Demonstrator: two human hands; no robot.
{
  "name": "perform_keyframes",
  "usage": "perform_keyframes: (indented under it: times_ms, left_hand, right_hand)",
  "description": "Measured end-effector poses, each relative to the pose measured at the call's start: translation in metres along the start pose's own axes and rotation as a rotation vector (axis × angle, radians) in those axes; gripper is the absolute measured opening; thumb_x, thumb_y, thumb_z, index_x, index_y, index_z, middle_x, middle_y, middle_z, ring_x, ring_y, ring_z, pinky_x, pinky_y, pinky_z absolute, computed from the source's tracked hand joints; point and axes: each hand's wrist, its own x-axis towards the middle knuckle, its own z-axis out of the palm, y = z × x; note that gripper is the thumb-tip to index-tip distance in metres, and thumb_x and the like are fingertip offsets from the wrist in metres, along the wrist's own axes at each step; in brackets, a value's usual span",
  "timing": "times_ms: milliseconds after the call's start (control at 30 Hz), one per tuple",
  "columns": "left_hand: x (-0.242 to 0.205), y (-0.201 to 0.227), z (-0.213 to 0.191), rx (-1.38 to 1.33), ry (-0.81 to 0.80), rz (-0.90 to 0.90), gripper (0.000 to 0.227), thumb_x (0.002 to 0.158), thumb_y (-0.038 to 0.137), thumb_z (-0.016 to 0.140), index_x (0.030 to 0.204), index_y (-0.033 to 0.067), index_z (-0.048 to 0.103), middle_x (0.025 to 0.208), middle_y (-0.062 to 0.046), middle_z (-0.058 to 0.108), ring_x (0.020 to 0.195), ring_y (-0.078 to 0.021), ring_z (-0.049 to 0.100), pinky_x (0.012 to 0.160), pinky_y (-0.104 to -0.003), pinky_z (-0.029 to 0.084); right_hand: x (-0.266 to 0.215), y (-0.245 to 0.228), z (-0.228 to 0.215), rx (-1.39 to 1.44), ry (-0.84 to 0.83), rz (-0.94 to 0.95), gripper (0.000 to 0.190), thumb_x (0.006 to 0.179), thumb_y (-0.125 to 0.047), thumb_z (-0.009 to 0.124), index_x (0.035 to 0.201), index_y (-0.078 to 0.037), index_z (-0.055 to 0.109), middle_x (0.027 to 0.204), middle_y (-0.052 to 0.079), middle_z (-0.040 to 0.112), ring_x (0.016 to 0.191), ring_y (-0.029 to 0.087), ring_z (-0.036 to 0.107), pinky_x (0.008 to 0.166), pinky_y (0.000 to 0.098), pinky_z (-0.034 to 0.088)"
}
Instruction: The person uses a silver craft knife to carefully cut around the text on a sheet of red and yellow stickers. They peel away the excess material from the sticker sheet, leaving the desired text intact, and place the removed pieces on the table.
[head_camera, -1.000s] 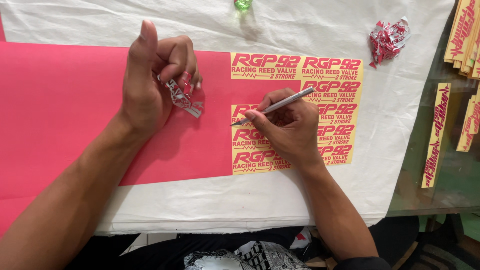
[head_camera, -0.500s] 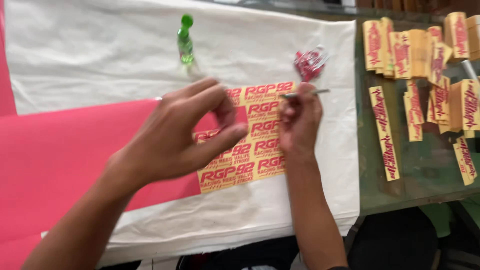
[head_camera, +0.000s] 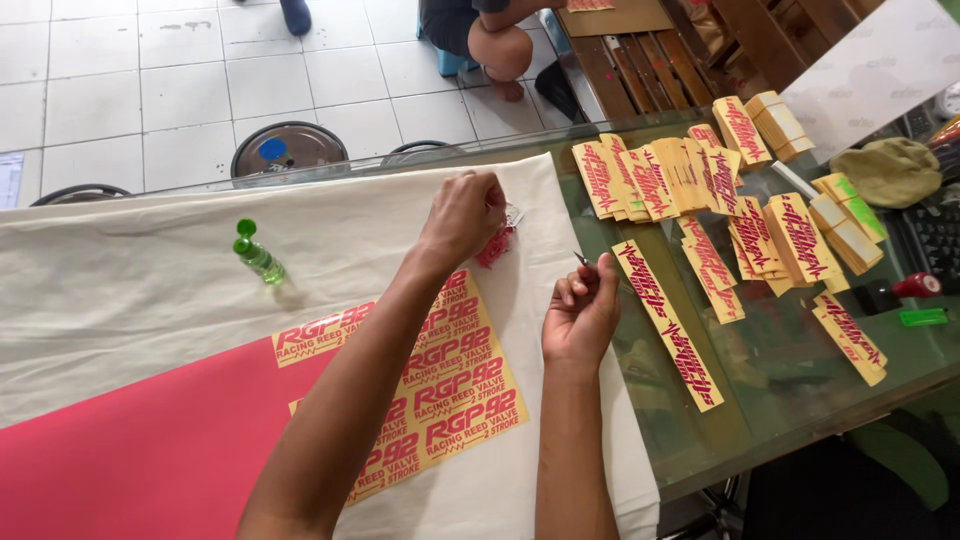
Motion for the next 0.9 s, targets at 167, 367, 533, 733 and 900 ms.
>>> perform_keyframes:
  times_ms: [167,367,533,733,900]
  left_hand:
    - [-0.010,0.015,-0.010,0.290,-0.077,-0.020,0.009,0.076,0.022,0.063,0.074,0.0158,0.069,0.076,-0.006,0.062,0.081,-0.0296,0.064,0.079,-0.047,0.045]
    - [-0.011,0.019,-0.022,0.270,-0.079,-0.051,0.017,0.079,0.032,0.062,0.079,0.0165,0.070,0.090,-0.007,0.061,0.092,-0.0324,0.060,0.079,-0.049,0.044]
    - [-0.020,0.024,-0.038,0.092,-0.116,-0.182,0.027,0.085,0.041,0.052,0.081,0.0185,0.067,0.091,-0.002,0.065,0.097,-0.0279,0.063,0.082,-0.053,0.045]
    - [-0.032,0.035,-0.039,-0.071,-0.068,-0.216,0.034,0.089,0.044,0.045,0.078,0.0224,0.069,0.090,-0.005,0.064,0.095,-0.0287,0.064,0.085,-0.050,0.044]
    - [-0.051,0.063,-0.051,0.171,-0.113,-0.021,0.034,0.087,0.040,0.050,0.081,0.0124,0.069,0.093,-0.011,0.062,0.096,-0.0326,0.060,0.090,-0.054,0.038]
  right_hand:
    - [-0.002,0.006,0.000,0.004,0.010,0.009,0.013,0.087,-0.013,0.065,0.076,-0.009,0.058,0.064,0.006,0.062,0.050,0.006,0.045,0.041,0.0111,0.028]
    - [-0.016,0.017,0.022,-0.429,-0.060,-0.306,0.014,0.081,-0.007,0.071,0.081,-0.007,0.057,0.062,0.013,0.062,0.045,0.009,0.051,0.036,0.0141,0.033]
    - [-0.008,0.035,0.018,-0.739,-0.157,-0.583,0.017,0.072,-0.004,0.081,0.076,-0.004,0.065,0.057,0.011,0.063,0.045,0.010,0.057,0.038,0.0166,0.043]
    - [-0.010,0.037,0.021,-0.706,-0.302,-0.442,0.014,0.074,-0.004,0.079,0.079,-0.002,0.066,0.054,0.011,0.061,0.040,0.010,0.055,0.039,0.0183,0.044]
    - [-0.020,0.029,0.032,-0.937,-0.242,-0.482,0.009,0.074,-0.005,0.076,0.075,-0.005,0.067,0.050,0.007,0.061,0.036,0.009,0.053,0.038,0.0205,0.044]
